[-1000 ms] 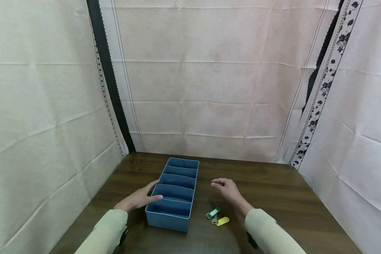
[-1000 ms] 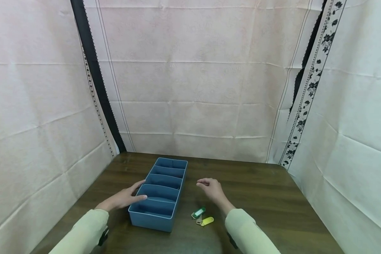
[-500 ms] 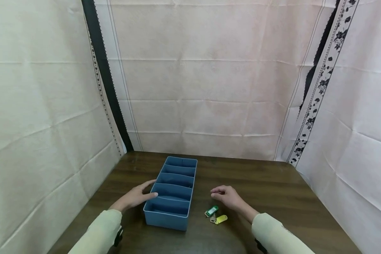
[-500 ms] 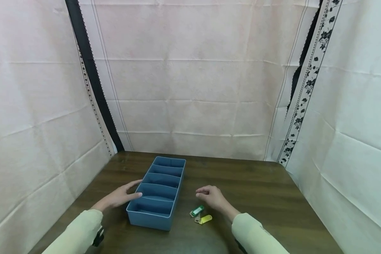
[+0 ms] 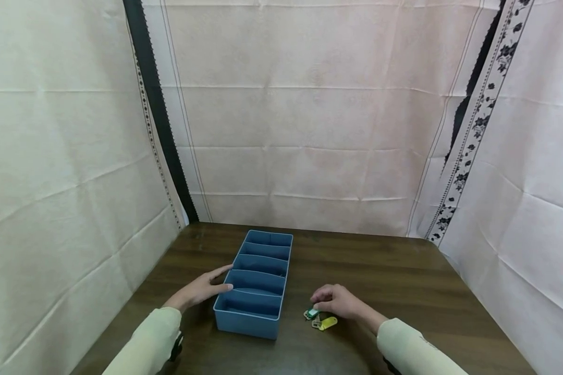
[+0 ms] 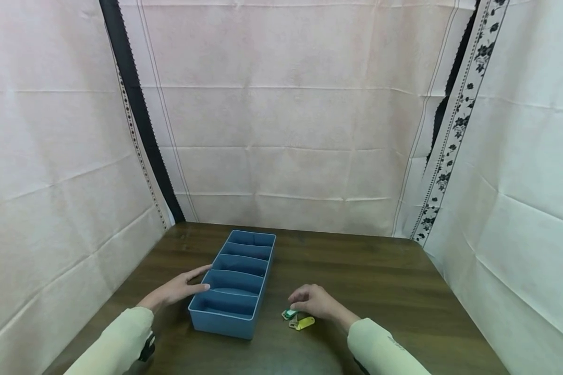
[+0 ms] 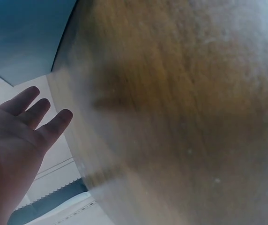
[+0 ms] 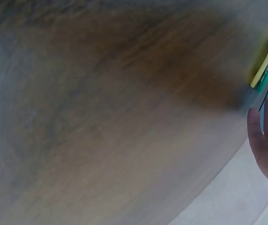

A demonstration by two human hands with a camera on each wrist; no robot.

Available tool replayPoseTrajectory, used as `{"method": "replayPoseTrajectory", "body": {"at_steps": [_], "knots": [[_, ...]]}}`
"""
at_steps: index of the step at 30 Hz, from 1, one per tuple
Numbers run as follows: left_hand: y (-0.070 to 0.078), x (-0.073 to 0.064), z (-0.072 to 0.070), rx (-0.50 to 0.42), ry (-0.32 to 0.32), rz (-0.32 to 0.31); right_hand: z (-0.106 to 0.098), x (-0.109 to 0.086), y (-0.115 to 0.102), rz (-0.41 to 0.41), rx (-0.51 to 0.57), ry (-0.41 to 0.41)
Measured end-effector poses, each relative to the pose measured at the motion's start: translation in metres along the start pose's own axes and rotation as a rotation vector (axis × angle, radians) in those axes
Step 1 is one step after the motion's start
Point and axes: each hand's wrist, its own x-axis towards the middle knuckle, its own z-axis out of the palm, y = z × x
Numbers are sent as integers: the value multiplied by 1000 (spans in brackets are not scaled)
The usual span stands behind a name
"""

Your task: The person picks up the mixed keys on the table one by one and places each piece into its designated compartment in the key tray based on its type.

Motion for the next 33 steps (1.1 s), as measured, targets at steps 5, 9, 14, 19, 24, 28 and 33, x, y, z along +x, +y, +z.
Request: {"method": "replayPoseTrajectory", "body": {"at_steps": [5, 9, 14, 19, 24, 28, 33], "knots": [[-3, -1, 1, -11, -4, 10, 6, 3, 3, 2, -19, -32], [-6, 0, 3, -12, 0, 2, 10, 4, 3, 2, -35, -55], [-7, 2, 3, -12, 4, 5, 10, 5, -1, -2, -35, -69], [-7, 2, 1, -9, 1, 16, 13, 9, 0, -2, -52, -81], [-6, 2, 1, -12, 0, 5, 15, 11, 3, -13, -72, -84], [-5, 2, 1, -6, 8, 13, 16, 12, 3, -37, -104, -73], [-4, 0, 2, -4, 15, 14, 19, 11, 1, -65, -150, -52]]}}
